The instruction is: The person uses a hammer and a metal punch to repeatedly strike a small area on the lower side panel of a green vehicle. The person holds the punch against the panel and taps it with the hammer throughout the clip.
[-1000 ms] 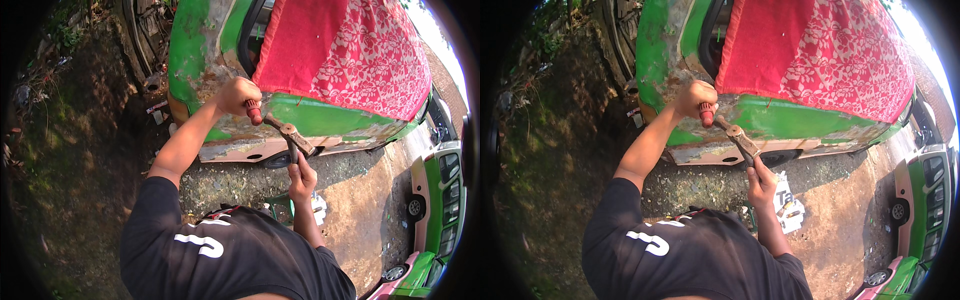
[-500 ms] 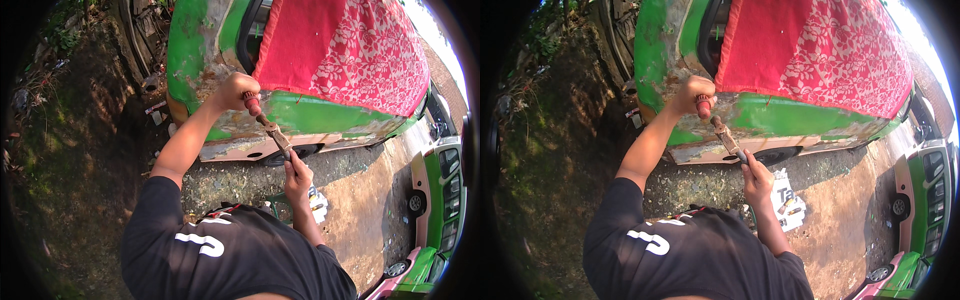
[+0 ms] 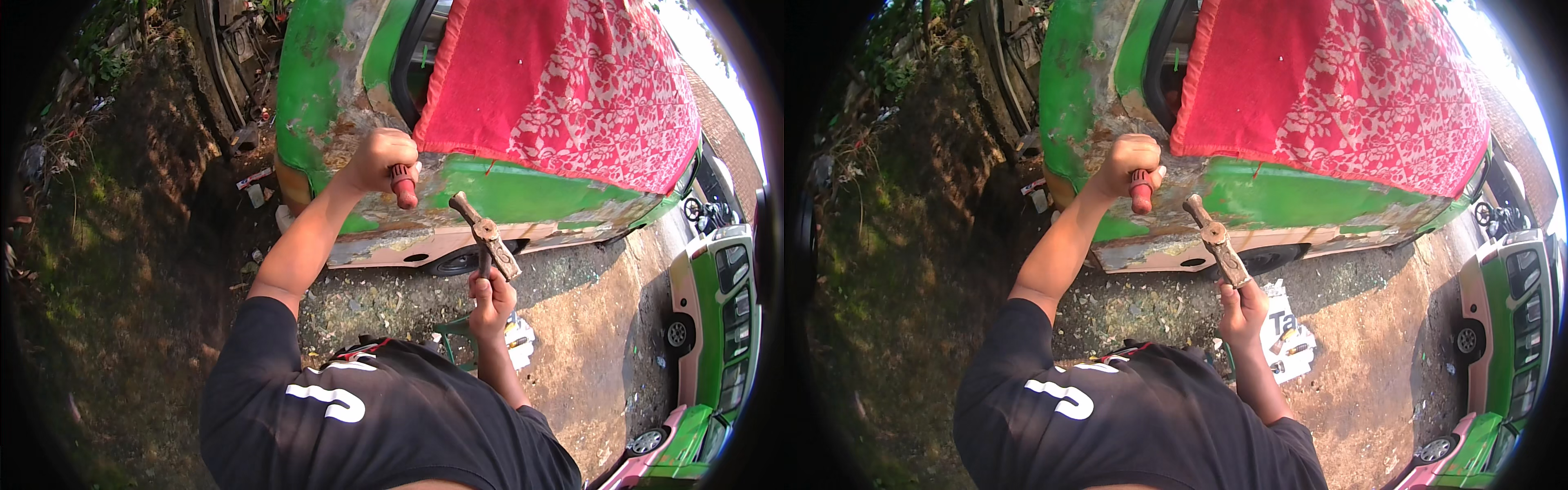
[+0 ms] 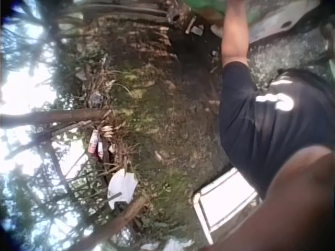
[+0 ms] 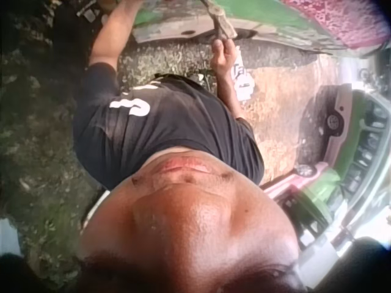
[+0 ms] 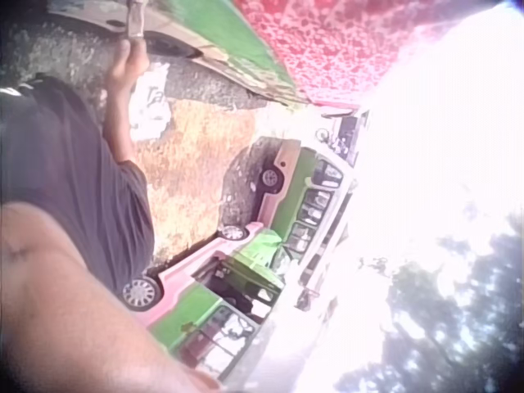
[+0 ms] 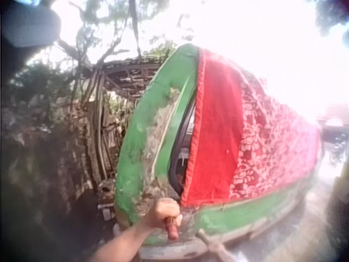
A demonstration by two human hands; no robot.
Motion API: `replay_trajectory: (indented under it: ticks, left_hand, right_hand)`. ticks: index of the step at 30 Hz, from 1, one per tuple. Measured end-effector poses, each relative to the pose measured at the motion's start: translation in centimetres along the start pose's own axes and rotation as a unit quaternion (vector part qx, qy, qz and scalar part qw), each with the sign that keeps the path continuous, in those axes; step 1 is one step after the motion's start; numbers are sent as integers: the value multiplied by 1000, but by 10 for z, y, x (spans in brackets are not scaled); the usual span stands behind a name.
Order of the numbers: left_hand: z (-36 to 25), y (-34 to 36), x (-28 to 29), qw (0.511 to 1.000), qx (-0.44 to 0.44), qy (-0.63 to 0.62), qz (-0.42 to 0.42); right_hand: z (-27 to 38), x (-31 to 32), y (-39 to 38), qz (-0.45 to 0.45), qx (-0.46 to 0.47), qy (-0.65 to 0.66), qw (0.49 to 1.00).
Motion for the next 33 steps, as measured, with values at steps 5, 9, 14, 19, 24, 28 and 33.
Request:
replay_trajectory:
  ticks: [5, 9, 14, 19, 24, 28, 33]
  left_hand:
    - [2, 1, 1, 1000, -2, 12, 6]
    - [0, 5, -1, 1000, 3, 19, 20]
    - [-1, 13, -5, 1000, 0, -16, -1]
    - [8, 5, -5, 999, 43, -3, 21]
    - [7, 12, -5, 998, 54, -22, 18]
    - [9, 6, -6, 997, 78, -3, 14]
    - [8, 12, -7, 998, 63, -10, 13]
  right_hand:
    - [3, 3, 2, -6, 14, -38, 999]
    - [-1, 6, 1, -3, 6, -27, 1000]
    - [10, 5, 1, -29, 170, -91, 981]
    - [46, -9, 18, 10, 224, -214, 951]
    - [33, -3, 8, -42, 219, -105, 969]
    - [39, -6, 20, -20, 150, -164, 975]
    - [28, 1, 11, -21, 166, -90, 982]
Point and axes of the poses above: each hand's wrist, its own y-axis towards the middle knuckle, its own x-axis out of the back of the hand, z = x × y, the point moved 2 cm from there along y, towards the middle knuckle, and after that the axes turned 2 degrees about -x, right-handed, at the moved point
